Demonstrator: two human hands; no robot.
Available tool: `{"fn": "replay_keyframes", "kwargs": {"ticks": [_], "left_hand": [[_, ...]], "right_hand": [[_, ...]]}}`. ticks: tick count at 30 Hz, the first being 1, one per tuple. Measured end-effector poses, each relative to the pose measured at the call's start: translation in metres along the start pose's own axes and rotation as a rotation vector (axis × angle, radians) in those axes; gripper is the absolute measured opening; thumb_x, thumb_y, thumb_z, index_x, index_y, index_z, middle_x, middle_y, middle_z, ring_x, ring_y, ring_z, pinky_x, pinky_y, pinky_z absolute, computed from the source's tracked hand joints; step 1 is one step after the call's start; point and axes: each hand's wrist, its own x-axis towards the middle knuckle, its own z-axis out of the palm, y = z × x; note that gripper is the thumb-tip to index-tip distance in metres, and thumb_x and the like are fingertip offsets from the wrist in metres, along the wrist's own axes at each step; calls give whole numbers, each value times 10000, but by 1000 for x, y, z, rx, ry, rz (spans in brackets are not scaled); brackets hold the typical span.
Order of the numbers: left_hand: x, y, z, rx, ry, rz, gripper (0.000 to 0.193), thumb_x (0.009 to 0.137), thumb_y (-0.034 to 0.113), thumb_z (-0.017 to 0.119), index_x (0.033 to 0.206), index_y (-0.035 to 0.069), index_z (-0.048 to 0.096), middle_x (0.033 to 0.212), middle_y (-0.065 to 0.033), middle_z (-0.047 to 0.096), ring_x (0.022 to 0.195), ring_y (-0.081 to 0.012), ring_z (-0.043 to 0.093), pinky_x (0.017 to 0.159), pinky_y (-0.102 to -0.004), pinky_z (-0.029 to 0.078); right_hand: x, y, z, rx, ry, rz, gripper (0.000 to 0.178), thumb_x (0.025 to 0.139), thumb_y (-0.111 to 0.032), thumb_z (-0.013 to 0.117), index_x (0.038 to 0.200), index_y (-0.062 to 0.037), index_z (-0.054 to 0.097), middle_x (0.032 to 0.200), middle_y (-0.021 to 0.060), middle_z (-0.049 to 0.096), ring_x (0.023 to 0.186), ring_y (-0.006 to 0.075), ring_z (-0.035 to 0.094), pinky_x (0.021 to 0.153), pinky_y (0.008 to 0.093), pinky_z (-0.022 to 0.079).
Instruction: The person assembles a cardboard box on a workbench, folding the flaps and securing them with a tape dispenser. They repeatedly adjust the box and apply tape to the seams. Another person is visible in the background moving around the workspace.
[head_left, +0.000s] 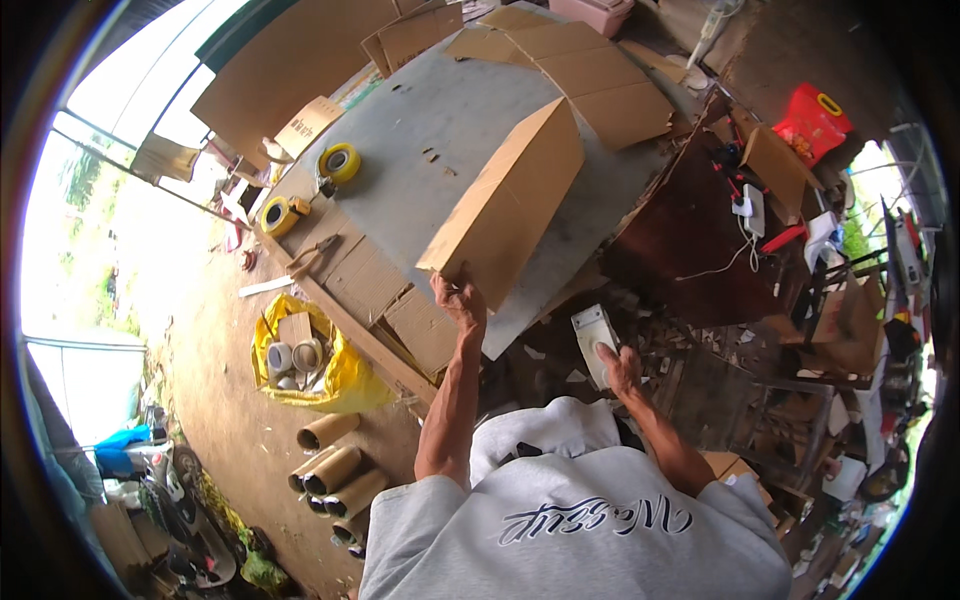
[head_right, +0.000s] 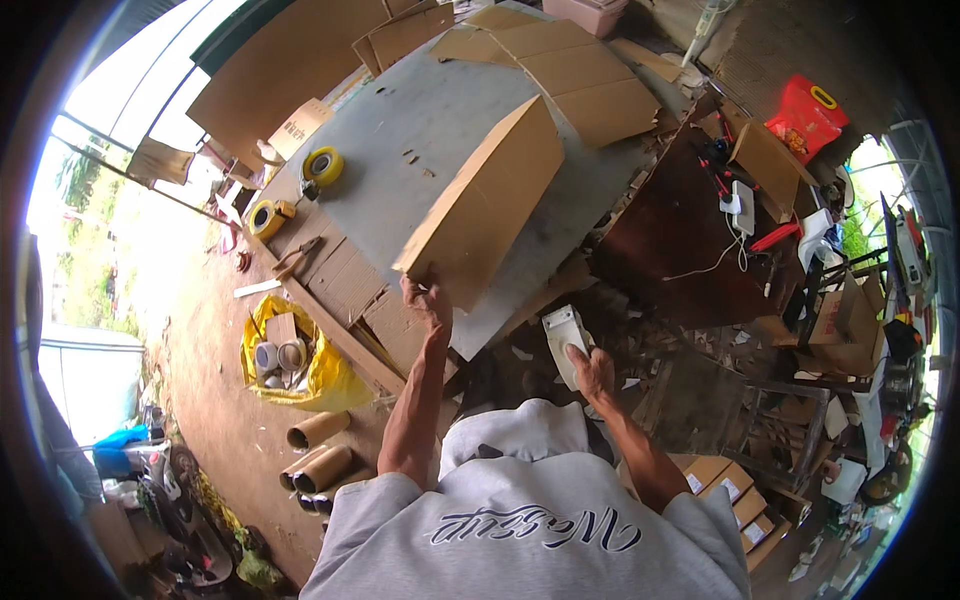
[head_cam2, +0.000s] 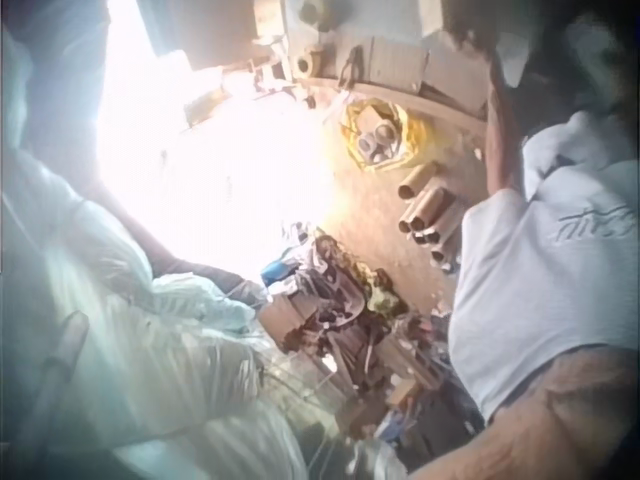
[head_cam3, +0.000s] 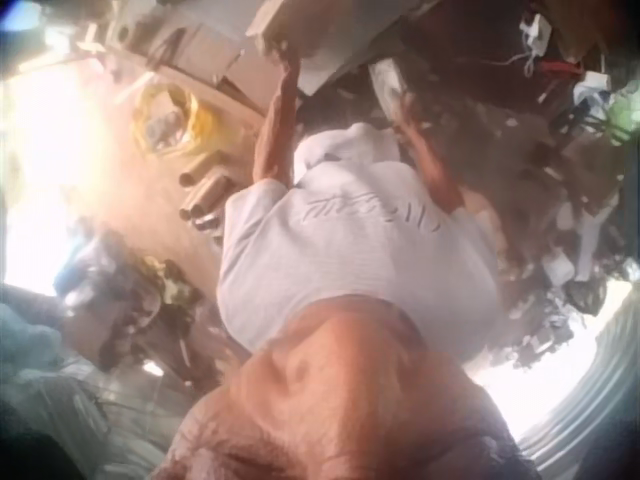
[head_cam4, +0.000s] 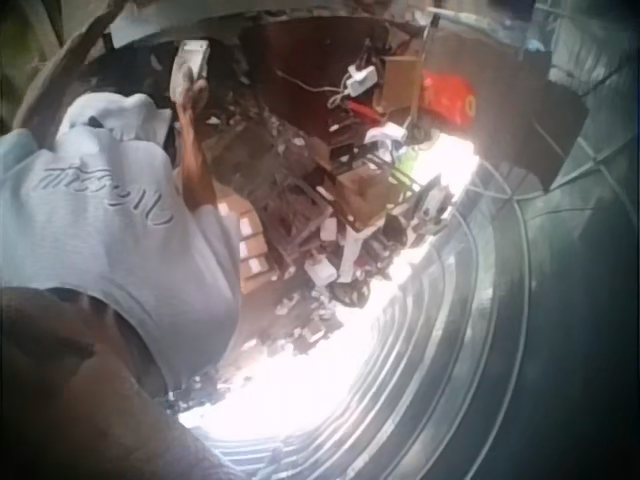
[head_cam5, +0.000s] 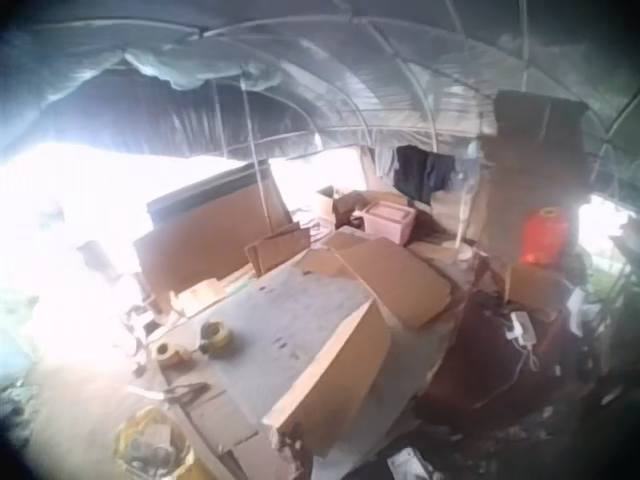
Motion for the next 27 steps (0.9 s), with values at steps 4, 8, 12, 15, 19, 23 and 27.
{"fn": "replay_keyframes", "kwargs": {"ticks": [4,8,12,15,19,23,27], "left_hand": [[-34,-33,-31,138,-77,44,260,869,62,742,1118,26,682,1187,-197,613,1084,-350,601,944,-424,481],[-56,37,-48,136,-138,-208,326,896,109,748,1181,0,634,1232,-183,622,1153,-325,592,985,-425,473],[-38,114,-70,-431,-529,-540,361,969,257,720,1192,-15,639,1156,-115,682,1044,-200,637,896,-352,511],[-12,129,-90,-406,-914,-687,286,1001,267,681,1086,-6,691,973,-40,701,880,-122,632,792,-288,507],[3,114,-117,-458,-1059,-850,270,1035,250,630,937,21,732,805,43,661,753,-53,567,708,-248,469],[1,63,-130,-707,-865,-1156,272,1041,244,615,952,9,719,821,5,677,732,-91,588,695,-257,473],[46,43,-149,-775,-909,-1263,230,1020,232,647,978,21,727,803,0,689,685,-92,621,633,-246,505]], "right_hand": [[-9,-34,-12,51,-78,-225,658,896,-572,634,972,79,690,820,297,684,851,451,699,725,485,517],[-26,-89,-37,10,-83,-478,557,907,-521,669,981,32,672,817,264,690,800,464,686,687,487,535],[-26,-108,-28,-82,-144,-735,497,897,-454,711,915,37,633,767,258,671,765,449,688,650,471,544],[-33,-140,-19,-95,-224,-778,482,897,-437,712,868,34,610,746,259,659,731,458,679,630,476,542],[-39,-153,7,-114,-327,-705,504,908,-460,690,854,35,608,726,271,641,707,474,663,612,482,529],[-39,-171,38,-56,-458,-568,543,907,-487,680,854,48,605,728,275,639,723,468,663,629,474,519],[-37,-193,74,-29,-500,-354,563,888,-495,686,887,66,639,771,271,668,751,433,688,656,447,525]]}}
